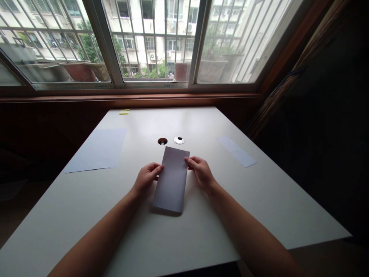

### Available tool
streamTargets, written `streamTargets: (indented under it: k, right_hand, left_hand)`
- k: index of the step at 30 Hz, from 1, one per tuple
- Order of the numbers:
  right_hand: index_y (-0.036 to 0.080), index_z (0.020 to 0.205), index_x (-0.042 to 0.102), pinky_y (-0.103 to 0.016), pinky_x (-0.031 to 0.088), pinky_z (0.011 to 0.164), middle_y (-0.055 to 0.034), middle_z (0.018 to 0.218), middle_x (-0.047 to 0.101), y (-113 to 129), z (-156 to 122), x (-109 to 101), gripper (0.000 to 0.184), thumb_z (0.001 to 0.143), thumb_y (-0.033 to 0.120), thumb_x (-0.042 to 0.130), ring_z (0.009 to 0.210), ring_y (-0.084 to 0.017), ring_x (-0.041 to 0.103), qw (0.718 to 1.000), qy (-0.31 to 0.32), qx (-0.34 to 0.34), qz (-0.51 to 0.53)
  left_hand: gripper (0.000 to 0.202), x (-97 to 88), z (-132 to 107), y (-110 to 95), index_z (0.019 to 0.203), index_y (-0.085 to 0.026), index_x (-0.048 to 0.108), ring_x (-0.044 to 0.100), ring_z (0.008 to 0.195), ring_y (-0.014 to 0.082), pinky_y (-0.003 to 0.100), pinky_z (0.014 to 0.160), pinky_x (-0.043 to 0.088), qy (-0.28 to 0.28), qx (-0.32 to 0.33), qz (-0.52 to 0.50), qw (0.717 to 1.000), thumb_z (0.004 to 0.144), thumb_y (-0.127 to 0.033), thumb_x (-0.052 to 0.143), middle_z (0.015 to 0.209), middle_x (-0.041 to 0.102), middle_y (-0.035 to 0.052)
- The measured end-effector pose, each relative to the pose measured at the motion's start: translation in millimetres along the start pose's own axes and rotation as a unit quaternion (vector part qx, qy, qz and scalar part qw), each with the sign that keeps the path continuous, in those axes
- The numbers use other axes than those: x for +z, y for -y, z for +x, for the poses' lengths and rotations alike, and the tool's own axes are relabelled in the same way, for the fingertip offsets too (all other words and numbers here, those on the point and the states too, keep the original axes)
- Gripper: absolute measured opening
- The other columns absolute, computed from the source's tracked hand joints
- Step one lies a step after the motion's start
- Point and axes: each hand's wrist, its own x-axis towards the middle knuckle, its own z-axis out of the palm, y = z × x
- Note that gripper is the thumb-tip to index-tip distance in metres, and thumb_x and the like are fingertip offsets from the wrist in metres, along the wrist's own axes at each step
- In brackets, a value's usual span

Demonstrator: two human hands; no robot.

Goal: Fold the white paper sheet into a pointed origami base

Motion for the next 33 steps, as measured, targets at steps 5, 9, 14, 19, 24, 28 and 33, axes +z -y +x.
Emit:
streamTargets:
  k: [5,9,14,19,24,28,33]
  right_hand:
    - [0.019,0.074,0.067,-0.03,0.041,0.064,-0.0013,0.069,0.061,-2.5,3.1,-1.8,0.037,0.076,0.056,0.071,0.064,-0.015,0.05,1.0,0.01,0.008,0.023]
    - [0.018,0.076,0.067,-0.029,0.04,0.065,-0.0005,0.069,0.058,-2.3,1.2,0.6,0.038,0.078,0.056,0.069,0.064,-0.014,0.049,0.998,0.053,0.017,0.03]
    - [0.019,0.075,0.064,-0.029,0.041,0.064,-0.0002,0.068,0.056,3.8,-4.7,4.5,0.039,0.076,0.058,0.07,0.064,-0.015,0.049,0.993,0.104,0.031,0.034]
    - [0.019,0.075,0.065,-0.029,0.042,0.065,-0.0009,0.068,0.057,5.7,-6.3,5.7,0.041,0.075,0.06,0.07,0.065,-0.016,0.05,0.991,0.122,0.036,0.032]
    - [0.019,0.077,0.066,-0.03,0.042,0.067,-0.0017,0.071,0.058,4.5,-6.9,5.5,0.04,0.077,0.059,0.069,0.067,-0.016,0.05,0.99,0.133,0.035,0.031]
    - [0.019,0.075,0.064,-0.029,0.041,0.067,-0.0009,0.069,0.057,6.0,-8.5,5.9,0.04,0.077,0.058,0.069,0.066,-0.016,0.049,0.987,0.152,0.047,0.032]
    - [0.018,0.075,0.065,-0.029,0.04,0.066,0.0001,0.069,0.056,7.4,-8.4,5.4,0.038,0.078,0.056,0.07,0.065,-0.015,0.049,0.987,0.152,0.043,0.029]
  left_hand:
    - [0.033,1.0,-1.0,-2.7,0.085,-0.016,0.069,0.062,0.072,0.017,0.025,0.06,0.049,0.031,-0.01,-0.052,0.998,0.078,-0.049,0.072,0.081,0.066,0.0045]
    - [0.035,0.3,-1.9,-2.2,0.087,-0.015,0.067,0.061,0.075,0.0172,0.026,0.062,0.051,0.09,-0.032,-0.112,0.989,0.081,-0.049,0.07,0.083,0.065,0.0064]
    - [0.037,-1.0,-3.4,-0.6,0.083,-0.017,0.062,0.059,0.071,0.0154,0.026,0.062,0.05,0.118,-0.04,-0.14,0.982,0.078,-0.051,0.072,0.081,0.062,0.0051]
    - [0.035,-2.3,-2.6,-0.2,0.083,-0.017,0.061,0.061,0.071,0.0149,0.026,0.066,0.049,0.137,-0.05,-0.17,0.975,0.075,-0.048,0.077,0.081,0.062,0.0035]
    - [0.031,-3.8,-1.8,0.1,0.089,-0.018,0.064,0.062,0.071,0.0151,0.027,0.067,0.049,0.157,-0.053,-0.198,0.966,0.077,-0.044,0.076,0.081,0.064,0.0033]
    - [0.03,-4.9,-1.2,0.7,0.089,-0.018,0.064,0.064,0.074,0.0165,0.028,0.07,0.049,0.136,-0.044,-0.189,0.971,0.079,-0.044,0.074,0.082,0.066,0.0045]
    - [0.031,-5.2,-0.5,-1.0,0.087,-0.018,0.063,0.063,0.075,0.017,0.028,0.068,0.048,0.113,-0.027,-0.183,0.976,0.08,-0.047,0.072,0.084,0.066,0.0053]
